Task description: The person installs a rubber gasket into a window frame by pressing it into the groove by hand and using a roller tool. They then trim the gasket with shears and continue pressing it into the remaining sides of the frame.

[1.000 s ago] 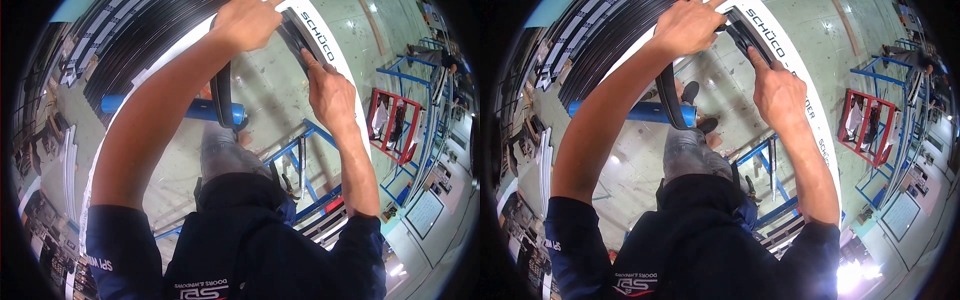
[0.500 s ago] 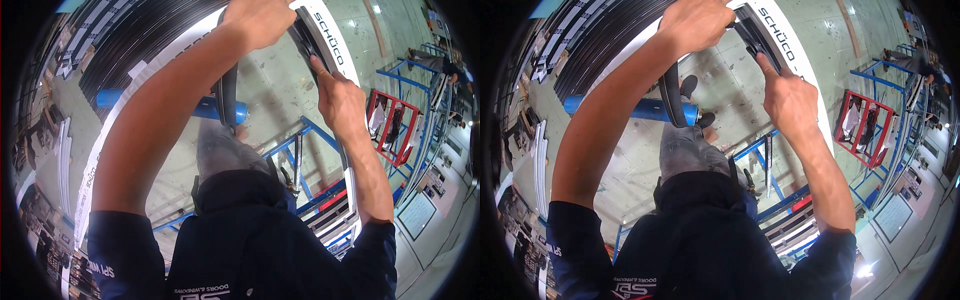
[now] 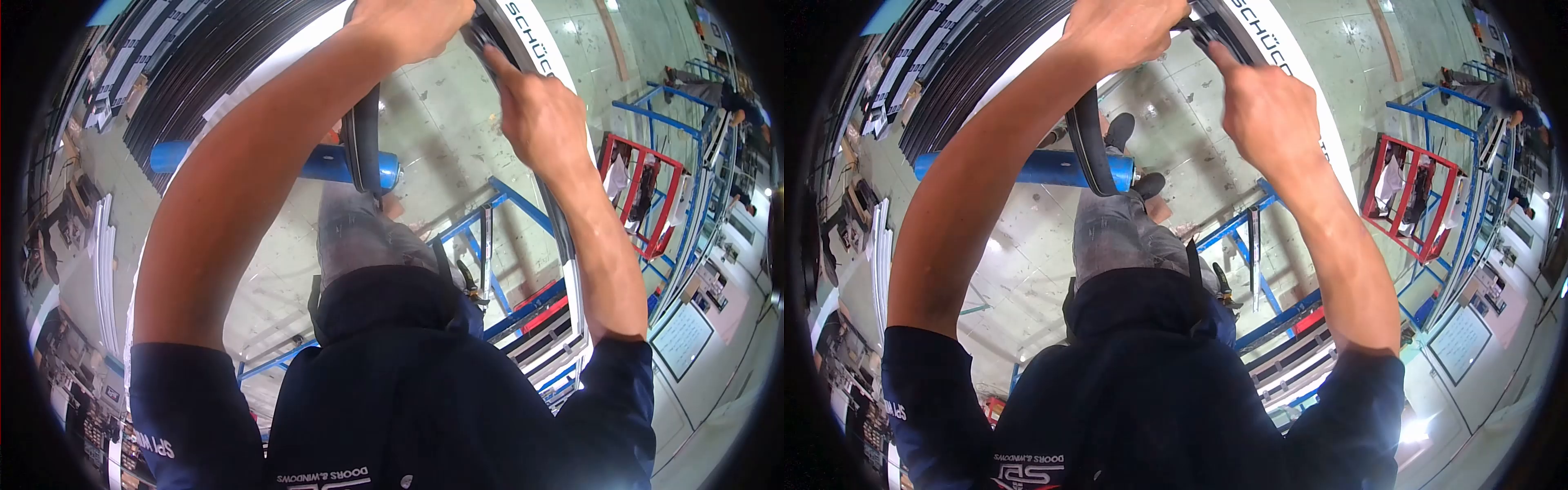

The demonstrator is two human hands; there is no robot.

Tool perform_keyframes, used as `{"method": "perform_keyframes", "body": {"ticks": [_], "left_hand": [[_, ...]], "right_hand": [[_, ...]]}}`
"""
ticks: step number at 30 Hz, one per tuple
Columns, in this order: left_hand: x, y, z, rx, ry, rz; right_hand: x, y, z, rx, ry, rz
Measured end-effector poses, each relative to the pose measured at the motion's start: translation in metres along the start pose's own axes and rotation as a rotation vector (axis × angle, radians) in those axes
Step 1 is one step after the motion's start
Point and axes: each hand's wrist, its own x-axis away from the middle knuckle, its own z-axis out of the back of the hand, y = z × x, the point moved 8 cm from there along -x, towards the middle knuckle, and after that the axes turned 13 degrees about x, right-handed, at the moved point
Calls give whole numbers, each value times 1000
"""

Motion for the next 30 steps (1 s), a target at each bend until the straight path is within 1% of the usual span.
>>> {"method": "perform_keyframes", "body": {"ticks": [2, 4, 8, 10, 11, 12, 15, 16, 18, 19, 20, 22, 24, 25, 28, 30], "left_hand": [[-3, -6, -8, 23, -59, 25], [-8, -8, -15, 3, -106, 64], [-2, 0, -9, -25, -50, 39], [7, 6, 5, -25, 19, 23], [4, 2, -1, -9, 12, 24], [-3, -4, -10, 7, 6, 25], [-2, -4, -9, 30, -56, 49], [-2, -2, -5, 27, -78, 55], [-6, -2, -10, -55, -47, 44], [-7, -4, -12, -96, -31, 45], [-7, -7, -18, -68, -49, 49], [-8, -8, -15, -5, -81, 59], [-5, -7, -9, 6, -59, 43], [-3, -6, -9, 12, -51, 36], [-8, -7, -14, -25, -73, 32], [-6, -7, -16, -12, -30, 20]], "right_hand": [[28, 12, 0, -59, -25, -31], [37, 18, -1, -89, -37, -49], [4, 2, 2, -47, 28, 13], [12, 7, -3, -68, 36, -4], [17, 10, -4, -77, 35, -11], [29, 15, -4, -62, -52, -44], [43, 22, -4, -115, 52, -13], [31, 18, -4, -94, 44, -1], [2, 7, -5, -56, 21, 20], [3, 7, -4, -75, 25, 17], [6, 8, -3, -92, 25, 16], [29, 15, -2, -85, -12, -23], [71, 28, -3, -79, -16, -21], [79, 29, -2, -78, -21, -20], [52, 22, -8, -9, -108, -59], [19, 7, -8, 13, -25, -18]]}}
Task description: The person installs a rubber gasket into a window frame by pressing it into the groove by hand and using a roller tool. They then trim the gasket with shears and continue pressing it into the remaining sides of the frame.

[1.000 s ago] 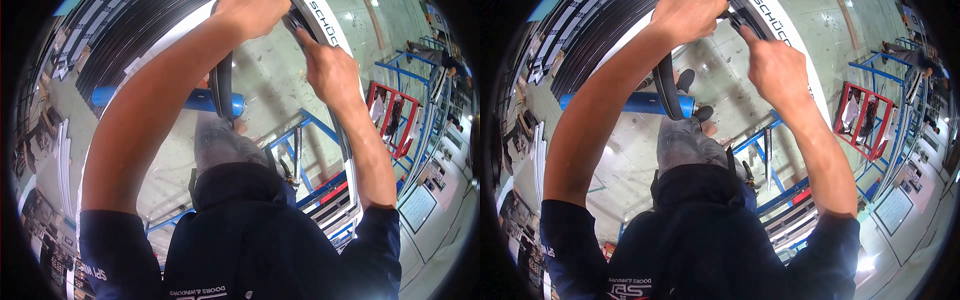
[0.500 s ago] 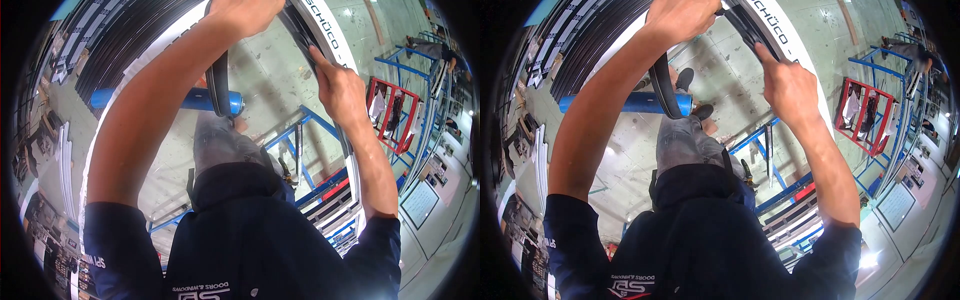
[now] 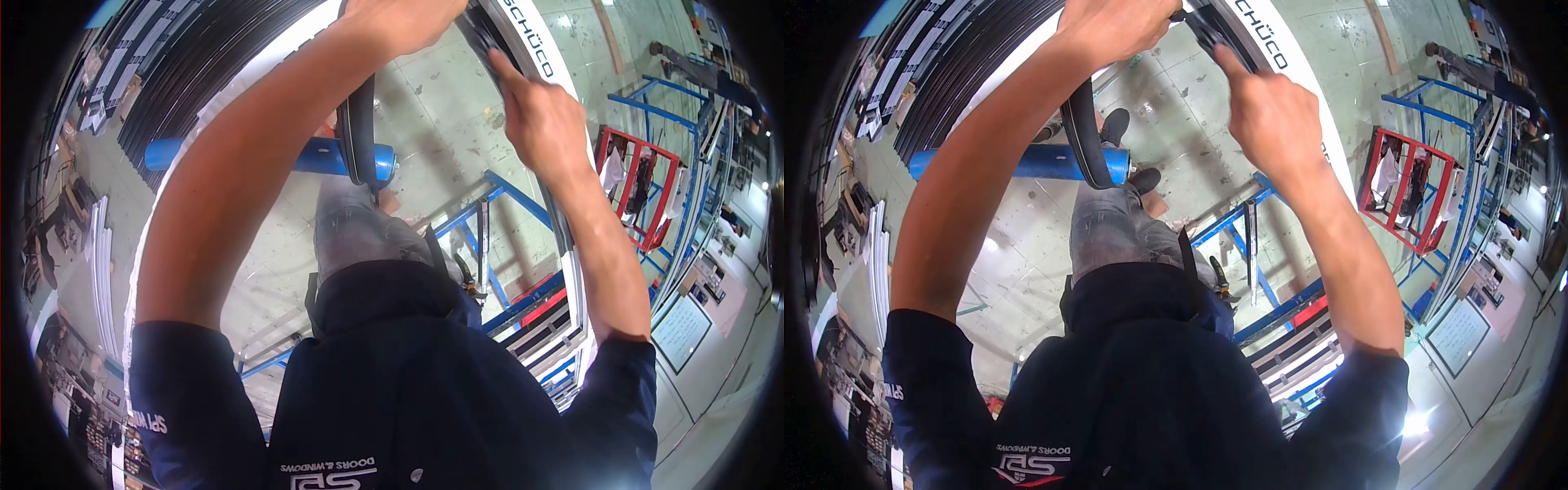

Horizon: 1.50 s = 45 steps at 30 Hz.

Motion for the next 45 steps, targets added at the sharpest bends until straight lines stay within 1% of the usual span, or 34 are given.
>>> {"method": "perform_keyframes", "body": {"ticks": [2, 5, 6, 9, 10, 13, 15, 17, 20, 23, 25, 27, 29, 30, 33, 34, 37, 38, 45], "left_hand": [[1, 0, 0, 10, 15, -6], [3, -2, 3, 19, 19, -3], [4, 0, 6, 18, 30, -5], [2, 0, 3, 6, 43, -17], [3, 1, 3, -1, 41, -19], [12, 4, 11, -4, 87, -60], [4, -2, 4, -13, 76, -39], [3, -3, -4, -3, 67, -29], [3, -2, -1, 5, 90, -31], [6, -1, 2, 26, 132, -57], [8, -1, 5, 19, 172, -75], [10, 1, 4, -1, 172, -67], [7, -4, 2, -21, 171, -51], [4, -5, 0, -28, 165, -47], [3, -3, -6, -49, 157, -66], [3, -5, -4, -61, 161, -69], [2, -6, -3, -19, 132, -59], [2, -7, -4, -12, 128, -49], [5, -7, -2, -4, 158, -42]], "right_hand": [[-6, -6, 3, 10, 53, 27], [35, 7, -4, 39, -34, -10], [43, 4, 0, 59, 20, 11], [25, 0, -6, 109, -19, -1], [11, -5, -7, 87, 18, 24], [5, -10, -6, 56, 56, 31], [43, 0, -7, 118, -31, -20], [80, 17, -2, -4, 12, -36], [62, 12, 1, 32, -73, -54], [4, -3, 7, -28, -18, -1], [-4, -4, 8, -22, -31, 21], [4, -3, 8, 5, -52, 29], [36, 7, 10, 50, -68, 42], [38, 8, 15, -21, -72, 20], [8, 13, 23, -138, -152, -26], [-4, 14, 28, -194, -251, -118], [-14, 13, 30, -204, -196, -32], [-13, 15, 30, -201, -252, -83], [-7, -1, 40, -1, -197, 35]]}}
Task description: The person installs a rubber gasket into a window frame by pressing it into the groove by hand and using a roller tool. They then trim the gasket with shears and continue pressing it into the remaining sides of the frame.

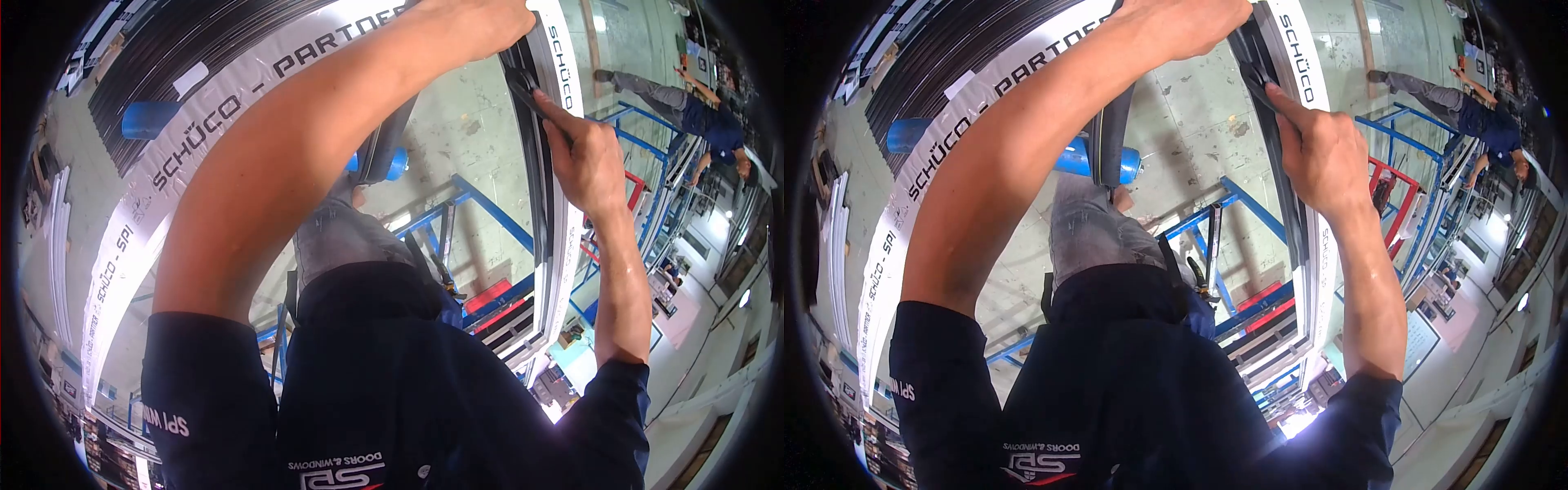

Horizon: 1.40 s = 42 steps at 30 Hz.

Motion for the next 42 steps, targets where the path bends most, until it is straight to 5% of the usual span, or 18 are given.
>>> {"method": "perform_keyframes", "body": {"ticks": [20, 30, 34, 42], "left_hand": [[-2, 0, 0, 53, -109, 9], [6, 2, 9, 2, 63, -26], [-4, 0, 2, 55, -50, -6], [10, 1, 13, -20, 81, -36]], "right_hand": [[-18, -18, -7, 138, -2, 133], [8, 4, -17, 26, -81, 73], [11, 3, -20, 38, -94, 35], [26, -6, -20, 36, 46, 93]]}}
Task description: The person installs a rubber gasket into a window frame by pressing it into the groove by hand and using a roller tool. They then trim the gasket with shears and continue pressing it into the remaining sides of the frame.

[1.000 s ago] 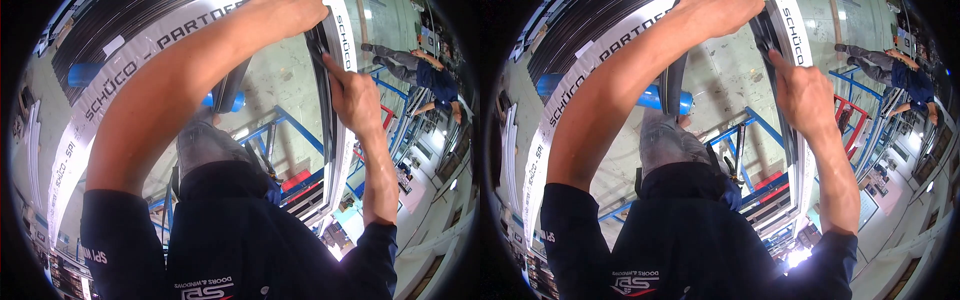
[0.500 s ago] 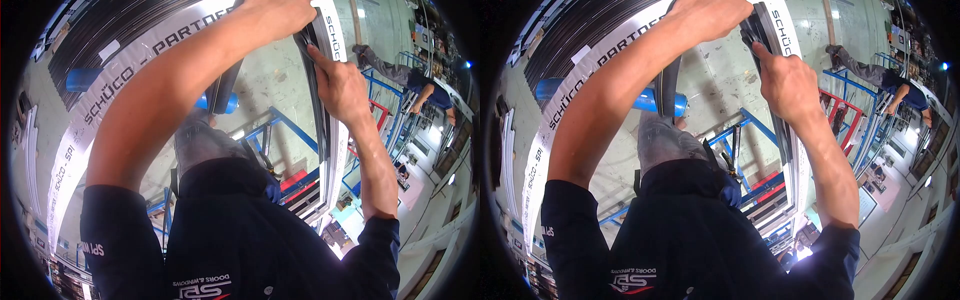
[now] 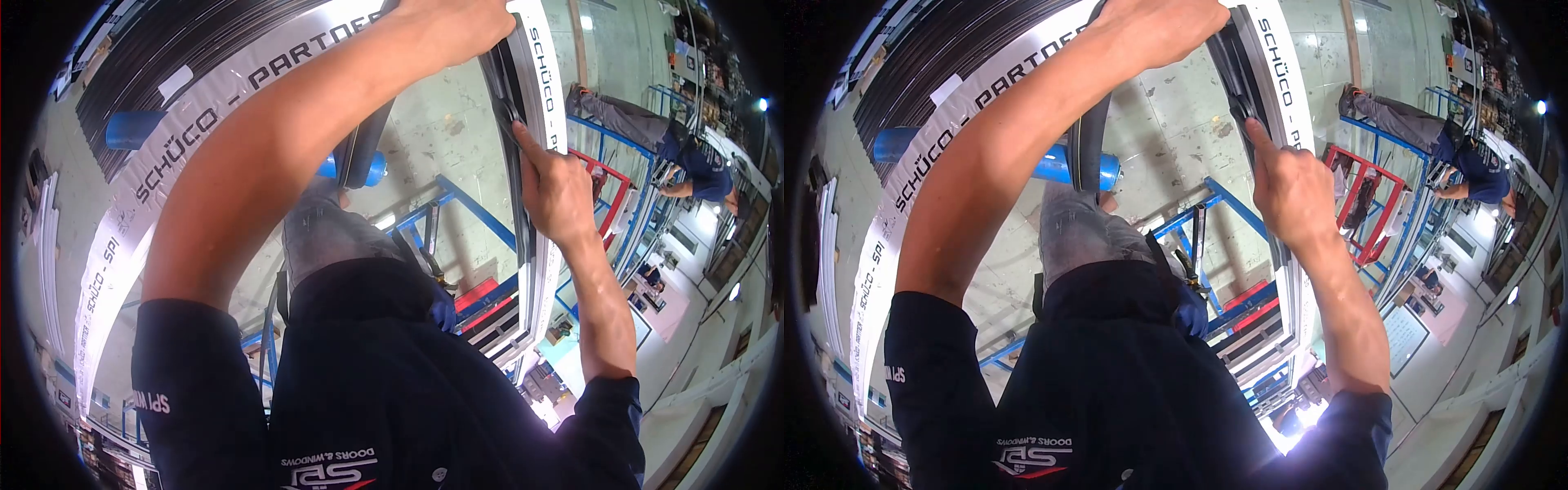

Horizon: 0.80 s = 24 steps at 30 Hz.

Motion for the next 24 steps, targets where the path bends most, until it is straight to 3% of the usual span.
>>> {"method": "perform_keyframes", "body": {"ticks": [5, 8, 12, 16, 18, 20, 21, 24], "left_hand": [[-10, -1, -14, 12, -67, 21], [-7, -1, -13, 16, 72, 4], [-9, 2, -14, 22, -1, 24], [0, 3, -1, 15, -62, 9], [-10, -2, -17, 45, -105, 37], [-6, 0, -12, 48, -25, 51], [-4, 1, -9, 48, 14, 54], [-8, -1, -13, 104, -27, 70]], "right_hand": [[-56, -8, 5, 13, -22, -61], [-22, -1, -1, -17, -41, -72], [-5, 3, -6, -9, -82, -107], [-52, -4, 3, -65, 109, -44], [-42, 1, 4, -125, 52, -126], [-31, 12, 9, -224, -34, -216], [-32, 7, 13, -315, 132, -141], [-27, 15, 10, -241, -37, -229]]}}
